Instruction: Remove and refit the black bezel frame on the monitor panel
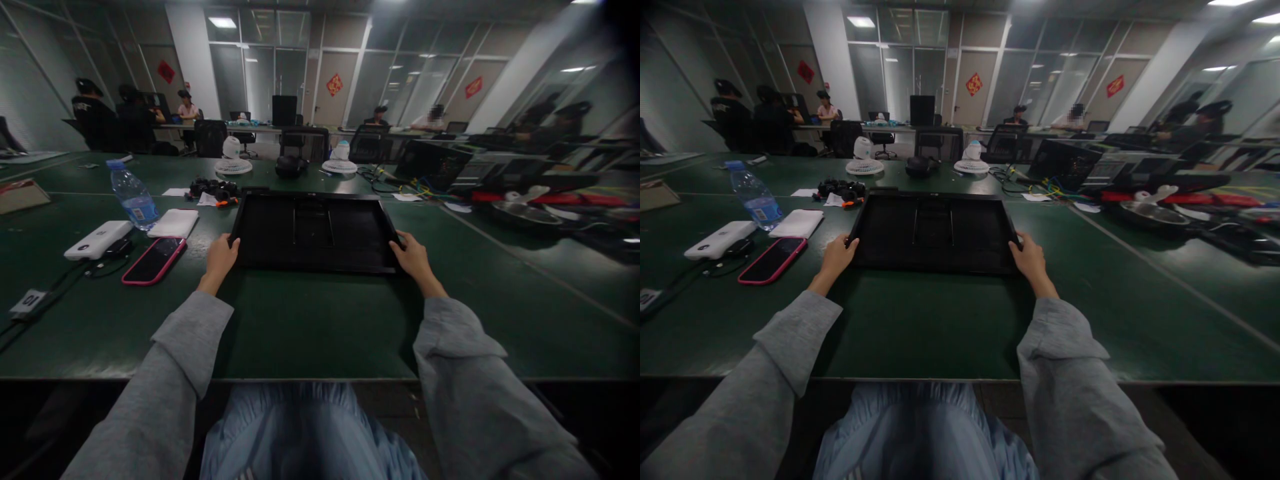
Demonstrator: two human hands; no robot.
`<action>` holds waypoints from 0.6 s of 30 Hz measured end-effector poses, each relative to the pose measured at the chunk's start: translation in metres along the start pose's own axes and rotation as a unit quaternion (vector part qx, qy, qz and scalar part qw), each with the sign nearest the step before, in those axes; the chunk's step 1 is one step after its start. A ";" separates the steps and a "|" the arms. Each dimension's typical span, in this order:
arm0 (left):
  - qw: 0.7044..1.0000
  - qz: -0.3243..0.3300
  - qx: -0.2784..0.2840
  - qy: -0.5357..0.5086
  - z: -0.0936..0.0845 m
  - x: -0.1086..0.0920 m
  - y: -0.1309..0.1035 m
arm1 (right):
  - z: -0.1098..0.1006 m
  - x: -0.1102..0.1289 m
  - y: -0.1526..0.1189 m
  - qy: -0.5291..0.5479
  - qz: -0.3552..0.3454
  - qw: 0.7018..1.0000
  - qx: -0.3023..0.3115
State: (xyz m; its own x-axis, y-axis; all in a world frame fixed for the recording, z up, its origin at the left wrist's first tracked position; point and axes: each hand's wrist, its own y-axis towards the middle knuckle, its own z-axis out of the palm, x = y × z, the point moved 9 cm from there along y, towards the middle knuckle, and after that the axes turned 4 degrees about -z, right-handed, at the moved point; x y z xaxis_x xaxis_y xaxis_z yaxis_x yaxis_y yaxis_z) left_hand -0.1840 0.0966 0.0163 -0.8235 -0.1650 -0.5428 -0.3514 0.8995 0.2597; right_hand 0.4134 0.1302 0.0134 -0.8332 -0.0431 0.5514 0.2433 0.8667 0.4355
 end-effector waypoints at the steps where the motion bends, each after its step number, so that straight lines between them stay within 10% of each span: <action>1: 1.000 -0.006 -0.002 -0.010 0.000 0.001 0.001 | 0.001 0.000 0.000 0.019 0.007 1.000 0.006; 10: 0.998 -0.060 0.002 -0.002 -0.013 0.016 0.007 | 0.020 0.003 -0.015 0.349 0.140 0.915 0.143; 18: 0.997 -0.053 -0.031 0.052 -0.019 0.016 0.005 | 0.023 -0.001 -0.007 0.360 0.134 0.920 0.074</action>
State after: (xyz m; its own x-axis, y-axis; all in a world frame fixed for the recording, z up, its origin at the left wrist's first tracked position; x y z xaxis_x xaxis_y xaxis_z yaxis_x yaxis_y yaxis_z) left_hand -0.2073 0.0905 0.0242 -0.8206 -0.3024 -0.4850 -0.4637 0.8483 0.2557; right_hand 0.4010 0.1353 -0.0069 -0.1949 -0.0899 0.9767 0.2776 0.9500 0.1429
